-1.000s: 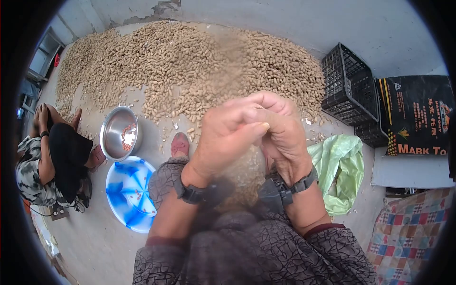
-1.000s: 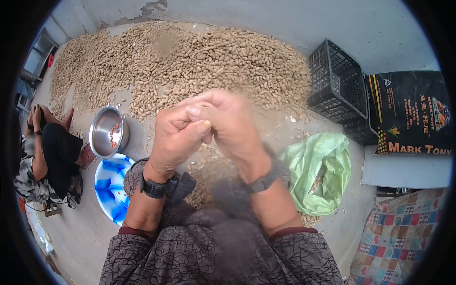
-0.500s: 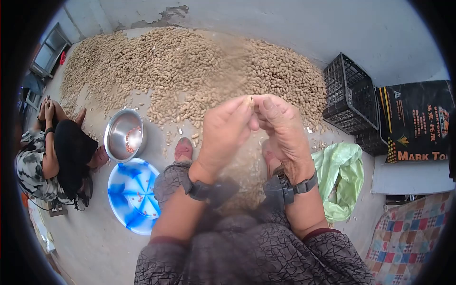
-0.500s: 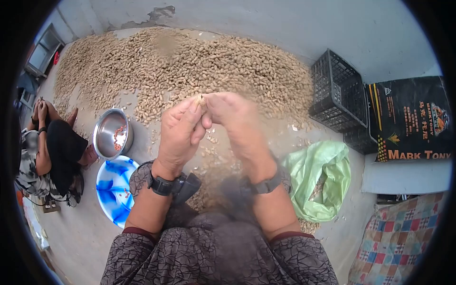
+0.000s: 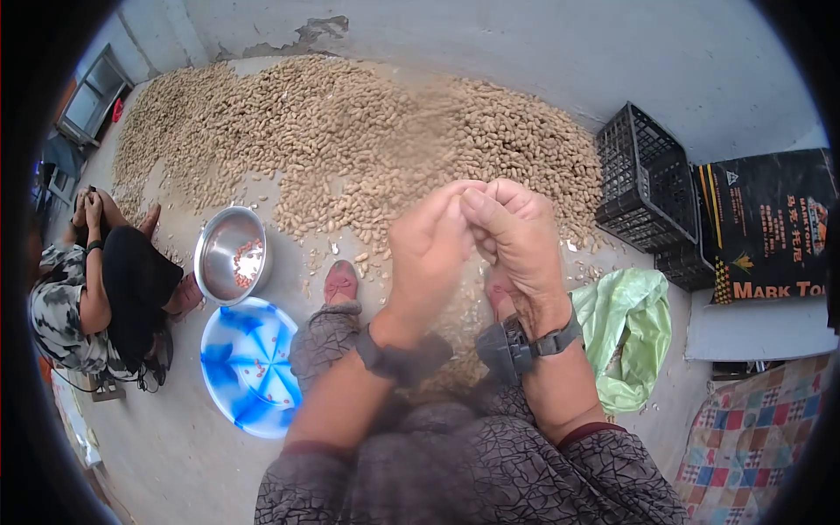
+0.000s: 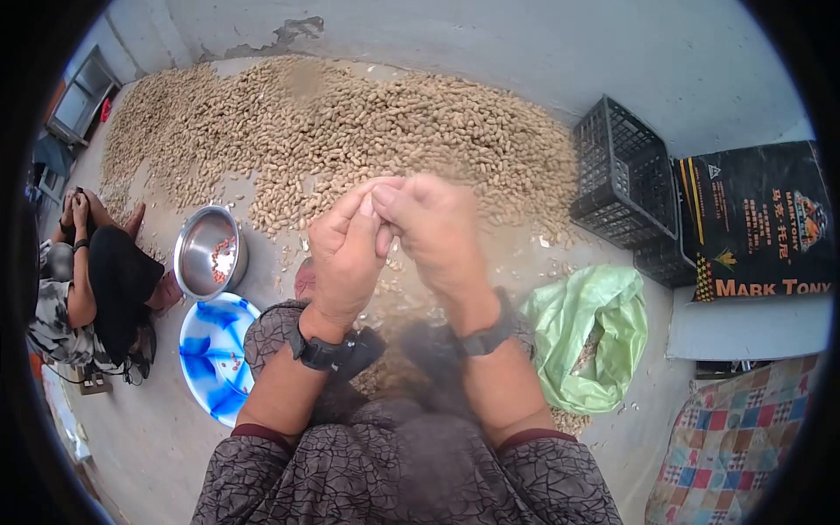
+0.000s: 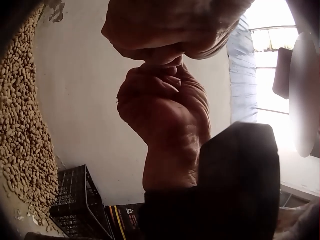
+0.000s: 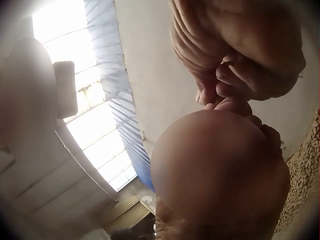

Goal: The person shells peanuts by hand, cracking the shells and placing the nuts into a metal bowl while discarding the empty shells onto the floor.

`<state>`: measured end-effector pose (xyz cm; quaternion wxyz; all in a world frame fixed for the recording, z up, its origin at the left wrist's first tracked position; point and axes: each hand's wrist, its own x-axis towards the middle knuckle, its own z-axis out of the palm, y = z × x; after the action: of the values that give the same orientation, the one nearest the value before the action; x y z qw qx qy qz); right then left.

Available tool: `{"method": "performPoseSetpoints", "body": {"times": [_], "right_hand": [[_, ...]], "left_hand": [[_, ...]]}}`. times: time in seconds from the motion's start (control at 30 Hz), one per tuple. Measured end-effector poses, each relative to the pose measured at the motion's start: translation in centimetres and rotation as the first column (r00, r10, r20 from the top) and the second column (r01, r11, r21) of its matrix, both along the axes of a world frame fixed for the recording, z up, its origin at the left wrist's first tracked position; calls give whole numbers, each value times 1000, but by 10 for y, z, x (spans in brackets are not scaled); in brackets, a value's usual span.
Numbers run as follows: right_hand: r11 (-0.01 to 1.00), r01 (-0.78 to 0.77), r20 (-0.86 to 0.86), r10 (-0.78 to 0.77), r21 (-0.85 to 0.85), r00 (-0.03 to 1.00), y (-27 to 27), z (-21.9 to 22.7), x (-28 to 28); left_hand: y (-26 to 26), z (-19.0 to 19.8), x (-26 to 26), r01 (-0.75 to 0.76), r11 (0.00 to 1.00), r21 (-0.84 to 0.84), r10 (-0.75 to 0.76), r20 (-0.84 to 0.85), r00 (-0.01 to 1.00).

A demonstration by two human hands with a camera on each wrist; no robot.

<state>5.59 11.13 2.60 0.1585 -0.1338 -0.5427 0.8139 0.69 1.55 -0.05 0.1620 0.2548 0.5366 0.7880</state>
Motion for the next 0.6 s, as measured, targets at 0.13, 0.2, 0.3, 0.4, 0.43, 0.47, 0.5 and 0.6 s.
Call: {"method": "performPoseSetpoints", "body": {"times": [0.13, 0.2, 0.3, 0.4, 0.43, 0.47, 0.5, 0.6], "right_hand": [[999, 35, -57, -35, -11, 998, -2, -5, -2], [999, 25, -78, -27, -27, 997, -3, -6, -4], [997, 33, -99, -40, -68, 994, -6, -8, -5], [993, 49, -69, -57, -103, 996, -10, -8, -5], [993, 52, -80, -60, -104, 995, -12, -6, -4], [993, 55, -90, -65, -105, 994, -14, -5, -4], [993, 53, -91, -62, -105, 994, -14, -5, -4], [985, 49, -108, -67, -166, 992, -13, -9, -5]], "left_hand": [[4, -2, 1, -23, 997, 72, 8, 193, 981], [3, -4, -1, 0, 995, 95, -21, 217, 976], [3, -4, -3, -4, 994, 105, -20, 231, 973], [-2, 0, -6, 26, 987, 162, -72, 285, 956], [-5, 1, -7, 82, 969, 232, -160, 340, 927], [-6, 0, -7, 77, 970, 231, -154, 340, 928], [-5, -3, -8, 90, 975, 202, -146, 283, 948], [-1, -7, -10, 105, 966, 236, -177, 309, 934]]}}
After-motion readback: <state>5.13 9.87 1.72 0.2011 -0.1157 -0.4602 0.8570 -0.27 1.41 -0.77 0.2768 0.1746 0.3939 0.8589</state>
